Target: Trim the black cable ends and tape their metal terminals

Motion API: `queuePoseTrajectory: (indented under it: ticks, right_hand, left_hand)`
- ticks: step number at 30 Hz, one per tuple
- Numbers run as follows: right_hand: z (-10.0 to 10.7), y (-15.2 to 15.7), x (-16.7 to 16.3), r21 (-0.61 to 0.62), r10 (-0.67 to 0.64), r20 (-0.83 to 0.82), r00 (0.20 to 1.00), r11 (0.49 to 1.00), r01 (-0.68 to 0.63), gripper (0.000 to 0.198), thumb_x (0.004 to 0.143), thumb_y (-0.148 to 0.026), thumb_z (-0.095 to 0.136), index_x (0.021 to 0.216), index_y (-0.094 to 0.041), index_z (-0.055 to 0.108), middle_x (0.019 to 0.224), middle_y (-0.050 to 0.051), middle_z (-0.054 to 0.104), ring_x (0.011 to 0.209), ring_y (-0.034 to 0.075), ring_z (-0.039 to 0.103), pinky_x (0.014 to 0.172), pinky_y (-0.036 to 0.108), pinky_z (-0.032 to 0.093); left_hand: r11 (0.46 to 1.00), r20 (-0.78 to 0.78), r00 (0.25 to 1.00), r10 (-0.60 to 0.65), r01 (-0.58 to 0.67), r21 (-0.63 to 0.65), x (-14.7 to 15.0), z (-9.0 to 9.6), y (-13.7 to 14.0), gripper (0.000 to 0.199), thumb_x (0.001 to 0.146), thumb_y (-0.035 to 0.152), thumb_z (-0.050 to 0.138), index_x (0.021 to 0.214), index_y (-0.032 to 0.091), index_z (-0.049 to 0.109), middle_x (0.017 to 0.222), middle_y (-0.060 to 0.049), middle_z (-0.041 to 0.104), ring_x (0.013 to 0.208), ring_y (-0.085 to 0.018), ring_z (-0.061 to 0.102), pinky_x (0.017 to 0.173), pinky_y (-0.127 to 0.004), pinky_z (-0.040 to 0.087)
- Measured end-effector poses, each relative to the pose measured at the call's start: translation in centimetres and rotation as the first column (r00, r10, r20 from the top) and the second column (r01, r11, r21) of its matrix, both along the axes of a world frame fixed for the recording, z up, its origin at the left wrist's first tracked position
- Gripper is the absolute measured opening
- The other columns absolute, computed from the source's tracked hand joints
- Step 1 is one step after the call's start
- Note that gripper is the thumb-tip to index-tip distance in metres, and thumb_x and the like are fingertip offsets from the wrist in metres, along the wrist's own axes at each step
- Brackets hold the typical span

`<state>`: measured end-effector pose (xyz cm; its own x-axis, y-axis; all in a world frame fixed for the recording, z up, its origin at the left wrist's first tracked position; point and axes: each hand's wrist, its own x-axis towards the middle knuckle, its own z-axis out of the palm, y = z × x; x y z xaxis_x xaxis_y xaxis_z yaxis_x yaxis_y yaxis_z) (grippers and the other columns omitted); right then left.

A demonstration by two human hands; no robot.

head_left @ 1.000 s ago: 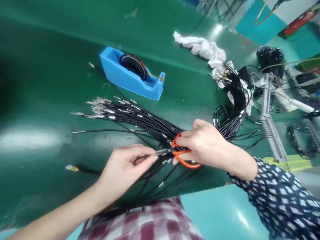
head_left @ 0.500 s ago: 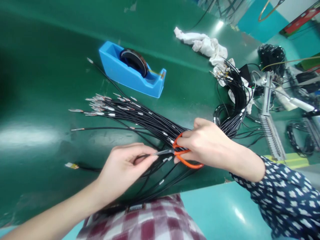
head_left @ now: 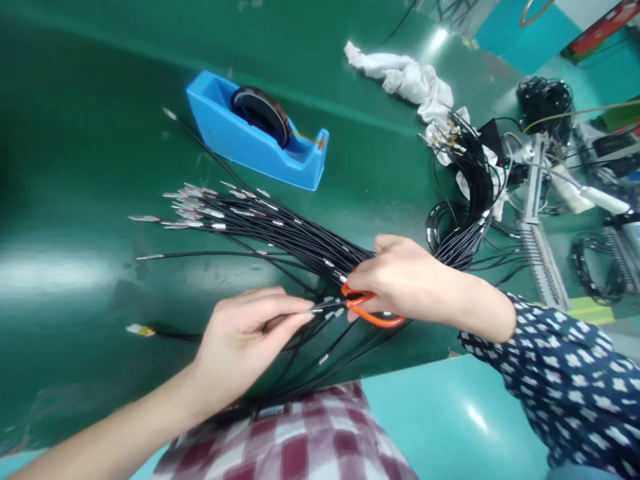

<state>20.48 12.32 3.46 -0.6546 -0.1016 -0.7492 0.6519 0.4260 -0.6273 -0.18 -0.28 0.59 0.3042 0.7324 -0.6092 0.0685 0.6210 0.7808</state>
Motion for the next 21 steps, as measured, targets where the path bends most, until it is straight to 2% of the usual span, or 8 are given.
queuePoseTrajectory:
  ticks: [4,6,7,9,10,14,17,21]
  right_hand:
    - [-1.0,-0.1,1.2,-0.046,-0.149,-0.001,0.989,0.988,0.148,0.045,0.092,-0.054,0.057,0.064,-0.018,0.056,0.058,-0.003,0.061,0.051,0.01,0.044,0.062,0.029,0.024]
    - [-2.3,0.0,2.7,0.029,-0.251,0.082,0.964,0.968,0.25,0.047,0.09,-0.06,0.055,0.066,-0.019,0.059,0.057,-0.003,0.06,0.053,0.011,0.046,0.061,0.027,0.027]
    - [-3.1,0.0,3.5,0.126,-0.292,0.148,0.945,0.953,0.275,0.046,0.09,-0.06,0.055,0.071,-0.02,0.062,0.06,-0.002,0.061,0.055,0.011,0.049,0.059,0.026,0.028]
    - [-5.0,0.2,5.1,0.355,-0.33,0.317,0.889,0.911,0.211,0.035,0.091,-0.054,0.056,0.085,-0.021,0.068,0.074,0.002,0.068,0.064,0.015,0.057,0.059,0.026,0.03]
    - [-5.9,0.3,5.7,0.412,-0.324,0.403,0.856,0.9,0.146,0.029,0.091,-0.047,0.058,0.09,-0.02,0.069,0.081,0.004,0.07,0.069,0.017,0.06,0.059,0.026,0.032]
    - [-8.1,1.4,5.8,0.392,-0.266,0.542,0.797,0.919,0.04,0.014,0.083,-0.028,0.066,0.088,-0.016,0.072,0.087,0.009,0.072,0.072,0.02,0.065,0.059,0.026,0.038]
    - [-9.0,3.4,3.6,0.471,-0.348,0.387,0.854,0.871,0.141,0.018,0.089,-0.021,0.055,0.094,-0.019,0.072,0.099,0.007,0.072,0.084,0.018,0.064,0.07,0.026,0.042]
    - [-11.5,6.6,0.1,0.533,-0.559,0.018,0.829,0.707,0.465,0.022,0.092,-0.021,0.052,0.098,-0.02,0.073,0.104,0.005,0.07,0.087,0.016,0.061,0.076,0.025,0.042]
  left_hand:
    - [0.991,-0.011,0.999,0.04,-0.041,-0.124,-0.1,0.0,-0.2,0.005,0.082,0.022,0.07,0.084,0.021,0.075,0.066,0.001,0.067,0.054,-0.009,0.055,0.049,-0.018,0.042]
    - [0.974,-0.039,0.998,0.055,-0.062,-0.217,-0.3,-0.3,-0.2,0.007,0.082,0.027,0.07,0.081,0.02,0.073,0.067,0.001,0.066,0.055,-0.009,0.054,0.051,-0.019,0.041]
    - [0.96,-0.039,0.997,0.062,-0.071,-0.273,-0.4,-0.5,-0.1,0.012,0.083,0.03,0.069,0.079,0.019,0.071,0.066,0.001,0.064,0.054,-0.009,0.053,0.051,-0.019,0.041]
    - [0.909,0.014,0.994,0.108,-0.093,-0.407,-0.6,-1.1,0.0,0.022,0.087,0.038,0.064,0.079,0.018,0.066,0.062,0.002,0.059,0.049,-0.008,0.048,0.047,-0.019,0.038]
    - [0.872,0.058,0.986,0.153,-0.107,-0.478,-0.7,-1.4,0.2,0.025,0.088,0.041,0.062,0.081,0.018,0.065,0.061,0.003,0.057,0.046,-0.007,0.046,0.045,-0.019,0.036]
    - [0.737,0.163,0.921,0.353,-0.166,-0.655,-0.7,-2.5,0.5,0.028,0.087,0.044,0.063,0.088,0.017,0.06,0.065,0.003,0.059,0.04,-0.006,0.046,0.042,-0.019,0.033]
    - [0.703,0.162,0.904,0.395,-0.184,-0.687,-0.2,-3.1,0.3,0.029,0.086,0.043,0.064,0.087,0.015,0.059,0.065,0.002,0.06,0.039,-0.005,0.046,0.042,-0.018,0.032]
    - [0.691,0.167,0.9,0.403,-0.179,-0.701,0.2,-3.9,-0.7,0.03,0.087,0.043,0.063,0.088,0.014,0.059,0.065,0.002,0.06,0.037,-0.003,0.042,0.042,-0.017,0.028]
